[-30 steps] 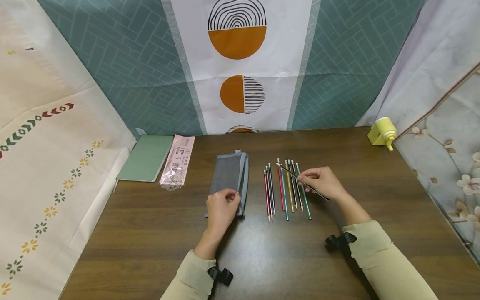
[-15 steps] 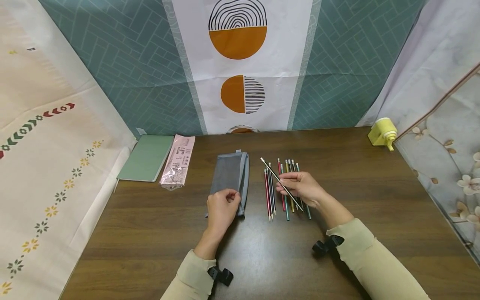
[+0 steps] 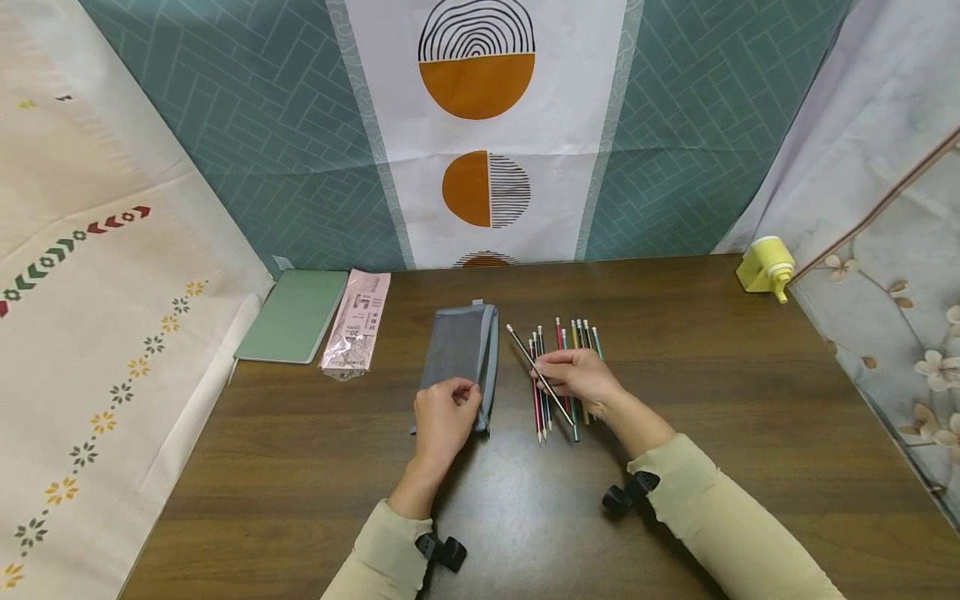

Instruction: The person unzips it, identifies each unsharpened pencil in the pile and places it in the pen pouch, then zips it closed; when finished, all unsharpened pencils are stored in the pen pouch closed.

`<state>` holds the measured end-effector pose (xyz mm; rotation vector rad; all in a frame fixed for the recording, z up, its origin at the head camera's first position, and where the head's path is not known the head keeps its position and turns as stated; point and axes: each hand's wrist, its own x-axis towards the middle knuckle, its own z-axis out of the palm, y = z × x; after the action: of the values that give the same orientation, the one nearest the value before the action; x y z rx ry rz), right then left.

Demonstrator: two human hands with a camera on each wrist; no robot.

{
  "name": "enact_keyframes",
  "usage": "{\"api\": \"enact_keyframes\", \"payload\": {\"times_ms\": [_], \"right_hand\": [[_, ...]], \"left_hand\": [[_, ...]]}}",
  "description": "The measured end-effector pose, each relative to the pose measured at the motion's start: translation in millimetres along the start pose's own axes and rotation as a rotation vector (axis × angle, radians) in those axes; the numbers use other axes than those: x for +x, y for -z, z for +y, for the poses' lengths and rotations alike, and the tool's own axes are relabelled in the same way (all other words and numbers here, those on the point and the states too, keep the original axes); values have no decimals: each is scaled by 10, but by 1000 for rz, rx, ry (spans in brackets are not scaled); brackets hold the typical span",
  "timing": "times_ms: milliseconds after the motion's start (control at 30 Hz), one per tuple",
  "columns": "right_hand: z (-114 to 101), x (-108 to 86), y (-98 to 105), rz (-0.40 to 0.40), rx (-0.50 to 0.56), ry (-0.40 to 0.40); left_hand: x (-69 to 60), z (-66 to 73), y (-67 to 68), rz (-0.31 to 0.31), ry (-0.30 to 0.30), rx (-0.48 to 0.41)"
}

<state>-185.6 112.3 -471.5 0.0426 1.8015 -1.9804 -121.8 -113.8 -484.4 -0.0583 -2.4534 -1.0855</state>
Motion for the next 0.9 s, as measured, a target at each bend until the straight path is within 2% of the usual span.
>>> {"api": "enact_keyframes", "payload": {"times_ms": [467, 767, 900], "right_hand": [[57, 206, -472, 68, -69, -30], [83, 333, -654, 122, -49, -5], [108, 352, -691, 124, 21, -14]], "left_hand": [[9, 8, -15, -13, 15, 2], [20, 14, -10, -26, 24, 12], [20, 11, -6, -32, 24, 10]]}}
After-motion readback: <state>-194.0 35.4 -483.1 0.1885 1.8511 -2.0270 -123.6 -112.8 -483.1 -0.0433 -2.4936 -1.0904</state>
